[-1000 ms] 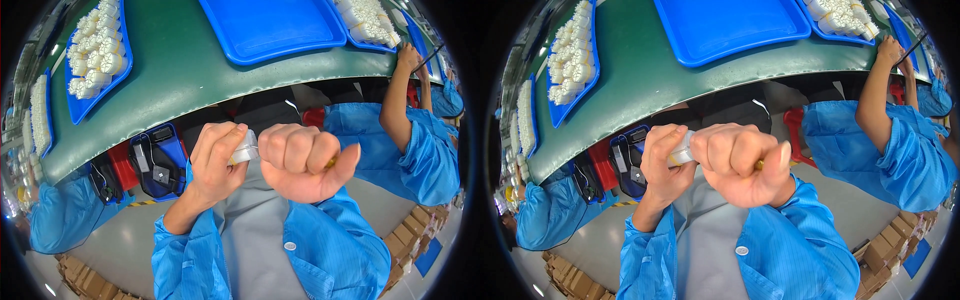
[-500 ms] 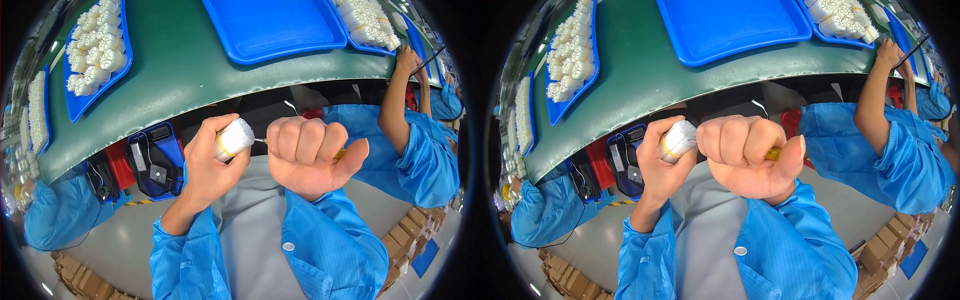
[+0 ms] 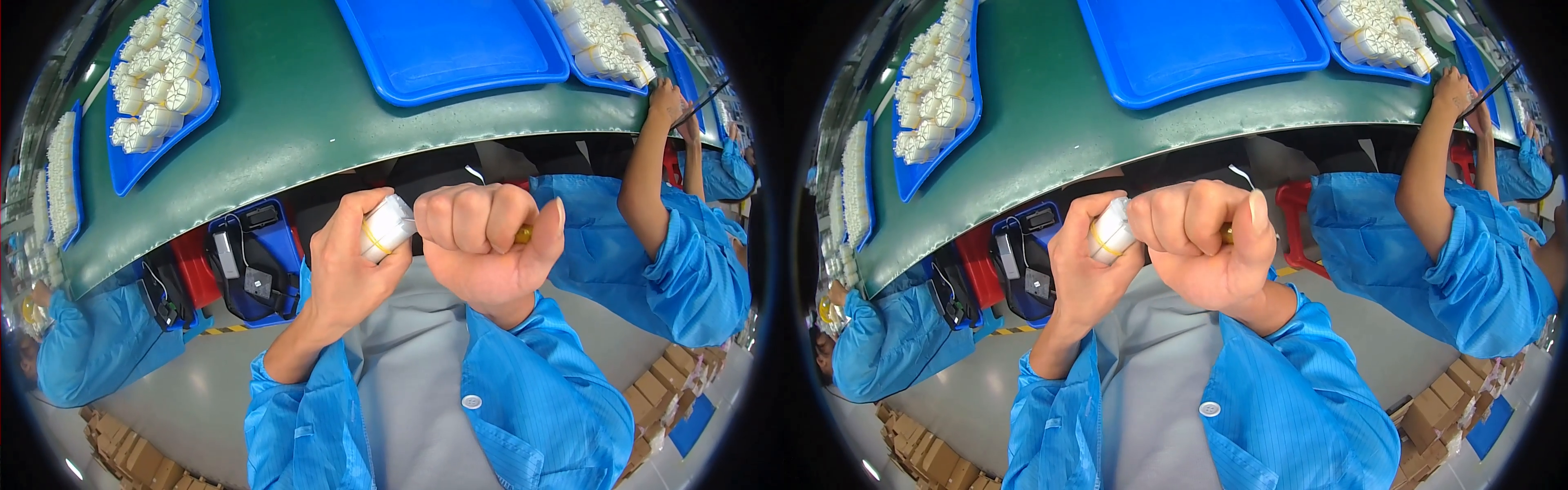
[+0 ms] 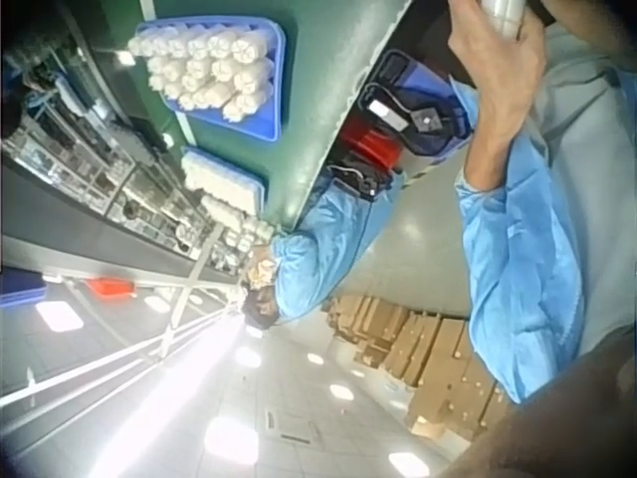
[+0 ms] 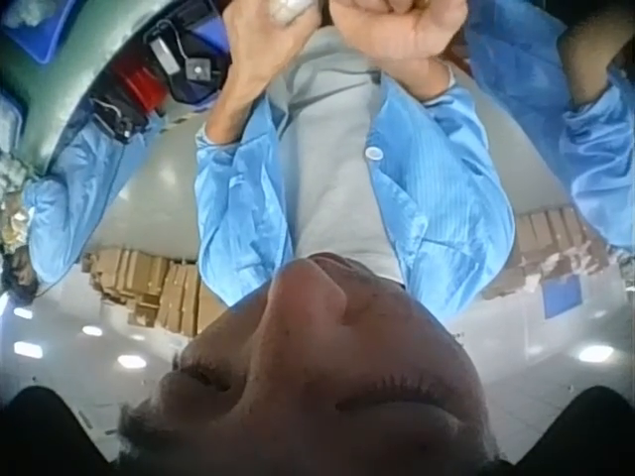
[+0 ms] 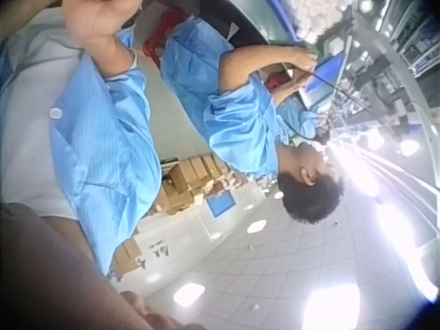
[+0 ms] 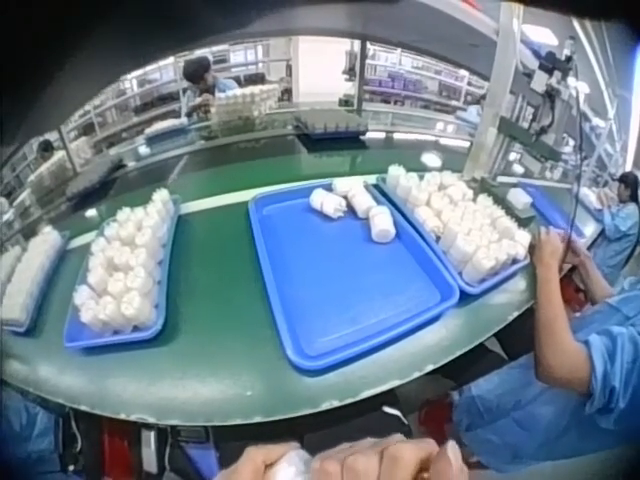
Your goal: The person picks up bundled plastic components, works on their ends using a small pointed tool, and places the bundles onto a blue tray.
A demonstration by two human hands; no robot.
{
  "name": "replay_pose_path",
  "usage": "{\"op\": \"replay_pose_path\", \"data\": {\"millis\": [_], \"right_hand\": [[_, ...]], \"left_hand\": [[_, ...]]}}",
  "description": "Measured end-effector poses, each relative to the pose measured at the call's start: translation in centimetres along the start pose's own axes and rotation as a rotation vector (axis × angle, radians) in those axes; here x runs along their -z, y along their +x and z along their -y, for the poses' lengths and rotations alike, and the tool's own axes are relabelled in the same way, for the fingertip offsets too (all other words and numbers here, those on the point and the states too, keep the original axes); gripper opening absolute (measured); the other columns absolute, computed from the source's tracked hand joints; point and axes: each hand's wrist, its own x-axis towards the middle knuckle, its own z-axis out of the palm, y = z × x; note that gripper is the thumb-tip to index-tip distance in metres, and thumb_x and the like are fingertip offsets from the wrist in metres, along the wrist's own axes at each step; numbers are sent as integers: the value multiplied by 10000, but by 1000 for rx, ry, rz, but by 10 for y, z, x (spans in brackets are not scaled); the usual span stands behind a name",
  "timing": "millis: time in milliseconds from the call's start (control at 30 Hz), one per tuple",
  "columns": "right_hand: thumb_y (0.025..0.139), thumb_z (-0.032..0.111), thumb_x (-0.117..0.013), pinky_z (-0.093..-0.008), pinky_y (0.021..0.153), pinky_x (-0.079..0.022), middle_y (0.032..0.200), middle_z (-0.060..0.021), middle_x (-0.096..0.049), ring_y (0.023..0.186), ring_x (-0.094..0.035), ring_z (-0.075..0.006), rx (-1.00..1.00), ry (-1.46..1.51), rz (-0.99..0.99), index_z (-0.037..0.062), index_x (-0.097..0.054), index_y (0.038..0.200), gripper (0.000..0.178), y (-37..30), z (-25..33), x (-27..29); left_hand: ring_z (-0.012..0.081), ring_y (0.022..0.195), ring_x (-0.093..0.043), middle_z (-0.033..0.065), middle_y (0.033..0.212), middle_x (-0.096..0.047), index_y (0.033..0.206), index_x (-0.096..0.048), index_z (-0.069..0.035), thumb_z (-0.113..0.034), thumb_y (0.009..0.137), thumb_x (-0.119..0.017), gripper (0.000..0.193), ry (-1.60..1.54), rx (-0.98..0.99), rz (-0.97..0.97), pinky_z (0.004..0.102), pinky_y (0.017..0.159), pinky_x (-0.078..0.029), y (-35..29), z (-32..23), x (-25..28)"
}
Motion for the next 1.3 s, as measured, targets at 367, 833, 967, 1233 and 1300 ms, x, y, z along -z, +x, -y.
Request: {"op": "replay_pose_path", "data": {"millis": [367, 833, 967, 1233, 1300], "right_hand": [[1024, 582, -226, -334, 563, -282, 601, 6, -366, 550, -303, -159, 55, 14, -14, 128, -337, 677, 582, 5, 13, -1], [1046, 438, -256, -325, 533, -269, 578, 12, -352, 520, -248, -137, -30, 80, 43, 124, -327, 656, 506, 1, -6, 9], [1043, 433, -240, -325, 535, -273, 582, 8, -361, 529, -266, -146, -88, 186, -60, 126, -328, 651, 505, 9, 3, 3], [1037, 528, -247, -326, 553, -282, 602, 1, -366, 542, -297, -160, 49, 131, -38, 131, -335, 669, 549, 8, 26, 10], [1039, 523, -244, -327, 552, -283, 604, 1, -367, 543, -298, -160, 49, 129, -36, 130, -333, 669, 547, 9, 26, 9]], "left_hand": [[70, 810, -581, 19, 909, -640, 1134, -623, -6, -58, 778, -713, 370, -531, 427, 158, 231, 713, -481, 1, -1, 10], [86, 806, -581, 35, 896, -626, 1157, -618, -22, -20, 765, -695, 400, -417, 314, 191, 249, 713, -483, -2, 5, 6], [84, 799, -582, 43, 913, -616, 1182, -608, -17, -15, 781, -697, 411, -611, 340, 207, 247, 696, -485, 3, 7, 4], [144, 802, -625, 110, 972, -621, 1343, -467, 14, -167, 890, -669, 528, -1025, 270, 261, 283, 690, -531, 0, 7, 5], [159, 796, -631, 121, 977, -623, 1358, -445, 15, -202, 908, -655, 543, -1045, 240, 279, 295, 683, -538, 0, 7, 5]]}}
